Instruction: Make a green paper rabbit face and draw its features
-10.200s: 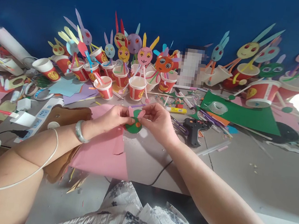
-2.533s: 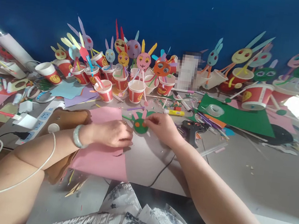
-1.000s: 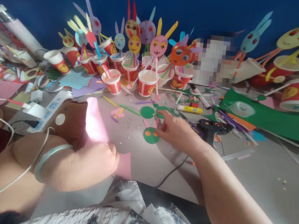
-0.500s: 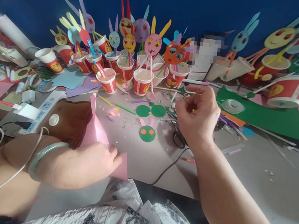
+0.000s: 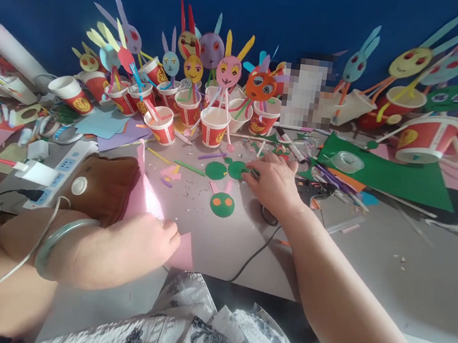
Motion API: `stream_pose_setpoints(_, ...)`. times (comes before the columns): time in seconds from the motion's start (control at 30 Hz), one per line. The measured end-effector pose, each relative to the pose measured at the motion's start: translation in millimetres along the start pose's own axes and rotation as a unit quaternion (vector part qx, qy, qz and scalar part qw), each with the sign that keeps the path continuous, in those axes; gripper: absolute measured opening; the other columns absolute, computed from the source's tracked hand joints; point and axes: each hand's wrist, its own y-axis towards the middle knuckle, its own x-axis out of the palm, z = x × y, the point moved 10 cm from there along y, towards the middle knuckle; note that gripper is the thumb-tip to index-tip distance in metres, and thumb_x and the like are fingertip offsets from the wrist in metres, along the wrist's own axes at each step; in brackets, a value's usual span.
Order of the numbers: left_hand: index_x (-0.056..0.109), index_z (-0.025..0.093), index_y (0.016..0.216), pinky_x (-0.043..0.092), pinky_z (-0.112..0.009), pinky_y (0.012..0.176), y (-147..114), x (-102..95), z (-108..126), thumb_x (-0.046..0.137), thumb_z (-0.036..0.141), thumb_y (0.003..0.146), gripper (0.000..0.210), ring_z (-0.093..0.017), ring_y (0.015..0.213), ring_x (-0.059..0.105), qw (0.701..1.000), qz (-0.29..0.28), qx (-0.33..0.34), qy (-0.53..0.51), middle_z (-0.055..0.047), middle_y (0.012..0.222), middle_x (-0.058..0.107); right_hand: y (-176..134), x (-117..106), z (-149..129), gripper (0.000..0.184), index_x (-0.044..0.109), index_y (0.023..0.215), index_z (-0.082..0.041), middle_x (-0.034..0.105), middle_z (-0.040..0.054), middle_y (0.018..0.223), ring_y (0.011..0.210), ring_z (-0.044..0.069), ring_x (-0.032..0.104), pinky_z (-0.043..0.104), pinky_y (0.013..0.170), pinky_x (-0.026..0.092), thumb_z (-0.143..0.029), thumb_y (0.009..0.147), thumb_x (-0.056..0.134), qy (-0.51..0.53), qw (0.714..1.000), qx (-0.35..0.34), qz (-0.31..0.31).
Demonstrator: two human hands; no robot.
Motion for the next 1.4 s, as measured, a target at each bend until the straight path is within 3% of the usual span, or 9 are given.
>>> stream_pose_setpoints(0.17,0.061,0.014,0.089,0.028,-0.030,0.047,20.2,-16.6,-6.8,0.053,0.000,0.077,0.020,-0.016,0.061,0.058,0.997,0.079,0.007,-0.013,-0.005,0.079,0.060,3.9,12.7,-3.0,0.032,0.081,0.101,-0.026,0.072,0.0155,0.105,0.104,0.038,0.064,0.053,0.088,0.042,-0.041,0.094,0.054,-0.048,0.998,-0.020,-0.023)
stream_pose_setpoints(0.27,0.061,0.014,0.092,0.035,-0.029,0.053,33.7,-12.2,-10.7,0.053,0.001,0.084,0.017,-0.019,0.072,0.062,0.996,0.079,0.022,-0.044,-0.006,0.081,0.061,6.9,17.7,-2.9,0.029,0.080,0.100,-0.023,0.071,0.0169,0.107,0.107,0.040,0.064,0.054,0.090,0.041,-0.036,0.093,0.055,-0.054,0.998,-0.009,-0.040)
stream_pose_setpoints(0.43,0.063,0.014,0.097,0.046,-0.034,0.077,44.9,-14.1,-19.8,0.054,0.018,0.100,0.010,-0.022,0.087,0.062,0.985,0.160,0.018,-0.067,-0.008,0.091,0.064,9.9,19.1,-2.0,0.023,0.078,0.095,-0.024,0.073,0.0156,0.107,0.106,0.038,0.064,0.055,0.095,0.040,-0.033,0.091,0.057,-0.048,0.998,-0.009,-0.034)
stream_pose_setpoints(0.67,0.062,0.006,0.131,0.043,-0.037,0.092,46.9,-14.6,-17.0,0.064,0.051,0.099,0.056,-0.028,0.116,0.060,0.985,0.145,0.037,-0.087,-0.015,0.125,0.068,7.3,16.8,-8.6,0.030,0.076,0.088,-0.022,0.074,0.0146,0.101,0.101,0.034,0.066,0.053,0.097,0.038,-0.032,0.095,0.048,-0.061,0.997,-0.030,-0.030)
stream_pose_setpoints(0.83,0.066,0.010,0.126,0.043,-0.037,0.093,46.2,-8.0,-12.9,0.060,0.056,0.100,0.054,-0.025,0.108,0.062,0.986,0.142,0.034,-0.078,-0.014,0.126,0.068,9.4,16.8,-13.6,0.036,0.074,0.080,-0.021,0.075,0.0129,0.093,0.092,0.030,0.066,0.046,0.091,0.038,-0.027,0.097,0.043,-0.083,0.996,-0.045,-0.007)
stream_pose_setpoints(1.07,0.068,0.010,0.118,0.042,-0.037,0.102,42.5,-13.6,-18.5,0.054,0.049,0.104,0.044,-0.024,0.113,0.063,0.986,0.132,0.022,-0.096,-0.013,0.124,0.069,-2.1,-34.9,-35.9,0.034,0.076,0.088,-0.023,0.075,0.0124,0.099,0.098,0.029,0.068,0.044,0.093,0.042,-0.035,0.099,0.046,0.006,0.994,-0.058,0.096)
stream_pose_setpoints(1.23,0.069,0.005,0.108,0.047,-0.039,0.095,45.4,-14.1,-21.4,0.056,0.044,0.103,0.041,-0.027,0.104,0.064,0.984,0.134,0.033,-0.109,-0.016,0.110,0.070,-27.1,-30.5,-58.4,0.028,0.076,0.088,-0.026,0.077,0.0076,0.085,0.075,0.024,0.065,0.037,0.070,0.042,-0.034,0.098,0.051,-0.028,0.993,-0.097,-0.054)
stream_pose_setpoints(1.3,0.070,0.007,0.100,0.048,-0.040,0.092,47.4,-9.3,-25.4,0.061,0.046,0.101,0.040,-0.027,0.102,0.064,0.985,0.118,0.013,-0.122,-0.015,0.105,0.070,-42.0,-22.2,-63.9,0.026,0.075,0.084,-0.026,0.075,0.0067,0.080,0.073,0.024,0.063,0.036,0.069,0.040,-0.027,0.096,0.052,-0.072,0.988,-0.120,-0.066)
stream_pose_setpoints(1.4,0.069,0.006,0.111,0.045,-0.042,0.107,40.0,-16.6,-23.2,0.053,0.043,0.105,0.041,-0.029,0.122,0.061,0.983,0.152,0.015,-0.099,-0.016,0.121,0.070,-68.4,-3.8,-79.0,0.029,0.073,0.080,-0.024,0.072,0.0069,0.075,0.070,0.021,0.062,0.035,0.071,0.038,-0.017,0.096,0.051,-0.093,0.974,-0.194,-0.064)
